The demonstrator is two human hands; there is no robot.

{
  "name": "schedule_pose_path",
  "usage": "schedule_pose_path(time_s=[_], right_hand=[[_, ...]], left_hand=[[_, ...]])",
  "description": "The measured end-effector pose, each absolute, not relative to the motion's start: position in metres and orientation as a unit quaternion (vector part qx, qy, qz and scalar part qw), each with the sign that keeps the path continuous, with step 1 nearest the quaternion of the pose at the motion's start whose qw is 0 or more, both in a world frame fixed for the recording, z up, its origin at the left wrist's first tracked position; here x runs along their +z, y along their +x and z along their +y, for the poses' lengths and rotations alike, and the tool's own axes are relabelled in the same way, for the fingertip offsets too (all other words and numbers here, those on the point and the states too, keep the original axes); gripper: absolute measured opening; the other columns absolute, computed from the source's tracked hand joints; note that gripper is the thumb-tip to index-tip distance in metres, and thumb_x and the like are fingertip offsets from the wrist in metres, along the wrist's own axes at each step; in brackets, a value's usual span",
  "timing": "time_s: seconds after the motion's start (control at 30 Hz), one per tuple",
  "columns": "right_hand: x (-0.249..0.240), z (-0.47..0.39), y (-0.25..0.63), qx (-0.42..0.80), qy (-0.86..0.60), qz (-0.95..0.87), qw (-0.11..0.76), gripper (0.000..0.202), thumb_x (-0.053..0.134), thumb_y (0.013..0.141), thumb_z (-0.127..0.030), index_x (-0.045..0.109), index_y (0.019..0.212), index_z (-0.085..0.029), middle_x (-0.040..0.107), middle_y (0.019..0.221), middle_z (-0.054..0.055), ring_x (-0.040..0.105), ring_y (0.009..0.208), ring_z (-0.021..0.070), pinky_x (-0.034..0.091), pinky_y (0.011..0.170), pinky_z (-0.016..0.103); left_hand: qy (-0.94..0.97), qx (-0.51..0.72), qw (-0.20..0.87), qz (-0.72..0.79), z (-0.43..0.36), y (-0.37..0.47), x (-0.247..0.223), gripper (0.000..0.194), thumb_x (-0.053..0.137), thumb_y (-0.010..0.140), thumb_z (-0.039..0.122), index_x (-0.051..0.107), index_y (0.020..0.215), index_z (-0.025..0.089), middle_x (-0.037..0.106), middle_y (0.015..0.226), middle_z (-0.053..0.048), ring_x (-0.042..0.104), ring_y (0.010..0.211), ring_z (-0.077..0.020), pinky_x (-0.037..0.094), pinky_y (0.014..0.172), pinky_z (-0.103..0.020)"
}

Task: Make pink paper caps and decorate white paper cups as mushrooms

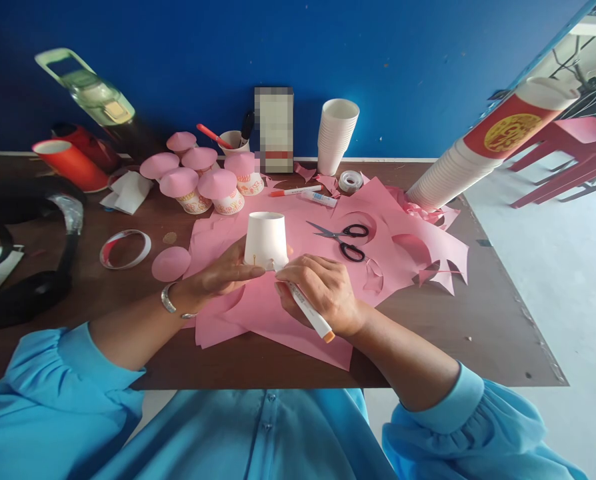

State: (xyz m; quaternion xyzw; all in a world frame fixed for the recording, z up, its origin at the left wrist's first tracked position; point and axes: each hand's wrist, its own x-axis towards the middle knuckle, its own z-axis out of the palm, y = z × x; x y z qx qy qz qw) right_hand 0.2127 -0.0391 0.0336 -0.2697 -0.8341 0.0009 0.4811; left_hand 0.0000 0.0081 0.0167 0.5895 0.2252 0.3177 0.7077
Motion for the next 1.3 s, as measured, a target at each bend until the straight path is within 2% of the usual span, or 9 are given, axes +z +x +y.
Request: schedule_pose_path(time_s=[0.3, 0.47, 0.6, 0.83, 0.97, 1.1, 1.2, 1.3], right_hand=[[0.032, -0.039, 0.213, -0.005, -0.273, -0.833, 0.482, 0.020, 0.063, 0.088, -0.003, 0.058, 0.101, -0.018, 0.071, 0.077, 0.004, 0.071, 0.065, 0.0166, 0.058, 0.057, 0.027], [0.034, -0.039, 0.212, -0.012, -0.280, -0.830, 0.483, 0.020, 0.063, 0.088, -0.004, 0.058, 0.101, -0.019, 0.070, 0.076, 0.003, 0.070, 0.065, 0.0159, 0.058, 0.058, 0.027], [0.034, -0.039, 0.212, -0.011, -0.283, -0.828, 0.484, 0.022, 0.062, 0.089, -0.004, 0.057, 0.103, -0.021, 0.070, 0.076, 0.001, 0.071, 0.065, 0.0154, 0.058, 0.057, 0.026], [0.035, -0.041, 0.210, -0.002, -0.284, -0.828, 0.484, 0.025, 0.061, 0.087, -0.003, 0.058, 0.104, -0.021, 0.070, 0.075, 0.000, 0.069, 0.063, 0.0148, 0.056, 0.056, 0.026], [0.035, -0.041, 0.211, 0.010, -0.274, -0.828, 0.490, 0.024, 0.061, 0.087, -0.003, 0.059, 0.104, -0.020, 0.069, 0.076, 0.001, 0.069, 0.064, 0.0159, 0.057, 0.056, 0.026], [0.034, -0.040, 0.215, 0.010, -0.248, -0.831, 0.498, 0.024, 0.061, 0.092, -0.010, 0.059, 0.113, -0.019, 0.069, 0.080, 0.004, 0.068, 0.067, 0.0174, 0.058, 0.057, 0.029], [0.032, -0.040, 0.218, -0.005, -0.283, -0.816, 0.504, 0.027, 0.061, 0.096, -0.019, 0.059, 0.123, -0.021, 0.071, 0.090, 0.007, 0.070, 0.075, 0.0206, 0.059, 0.061, 0.033], [0.030, -0.038, 0.219, 0.006, -0.330, -0.795, 0.508, 0.030, 0.061, 0.097, -0.020, 0.058, 0.127, -0.022, 0.073, 0.097, 0.009, 0.073, 0.088, 0.0241, 0.061, 0.071, 0.038]], left_hand=[[0.590, 0.317, 0.706, 0.230, 0.005, 0.002, 0.027, 0.055, 0.082, 0.078, 0.060, 0.069, 0.116, 0.022, 0.072, 0.115, -0.011, 0.068, 0.113, -0.0314, 0.055, 0.091, -0.043], [0.596, 0.316, 0.699, 0.237, 0.005, 0.002, 0.028, 0.061, 0.079, 0.081, 0.058, 0.065, 0.128, 0.021, 0.072, 0.115, -0.011, 0.068, 0.113, -0.0314, 0.056, 0.091, -0.044], [0.594, 0.319, 0.701, 0.234, 0.005, 0.001, 0.028, 0.064, 0.080, 0.079, 0.060, 0.065, 0.128, 0.022, 0.072, 0.115, -0.011, 0.068, 0.114, -0.0316, 0.055, 0.094, -0.045], [0.596, 0.324, 0.700, 0.224, 0.006, 0.002, 0.025, 0.057, 0.081, 0.079, 0.061, 0.069, 0.118, 0.022, 0.073, 0.111, -0.010, 0.068, 0.114, -0.0303, 0.055, 0.099, -0.046], [0.595, 0.315, 0.704, 0.227, 0.005, 0.004, 0.033, 0.058, 0.081, 0.074, 0.067, 0.072, 0.109, 0.023, 0.073, 0.112, -0.010, 0.067, 0.114, -0.0305, 0.055, 0.101, -0.047], [0.597, 0.315, 0.700, 0.234, 0.001, 0.003, 0.045, 0.057, 0.081, 0.068, 0.073, 0.074, 0.098, 0.025, 0.072, 0.111, -0.009, 0.067, 0.114, -0.0313, 0.056, 0.100, -0.049], [0.587, 0.338, 0.691, 0.255, 0.000, 0.002, 0.045, 0.049, 0.080, 0.072, 0.071, 0.074, 0.091, 0.026, 0.072, 0.109, -0.007, 0.067, 0.113, -0.0306, 0.057, 0.102, -0.049], [0.571, 0.359, 0.692, 0.256, 0.004, 0.003, 0.030, 0.038, 0.080, 0.080, 0.058, 0.074, 0.100, 0.026, 0.072, 0.113, -0.006, 0.068, 0.115, -0.0293, 0.057, 0.103, -0.047]])
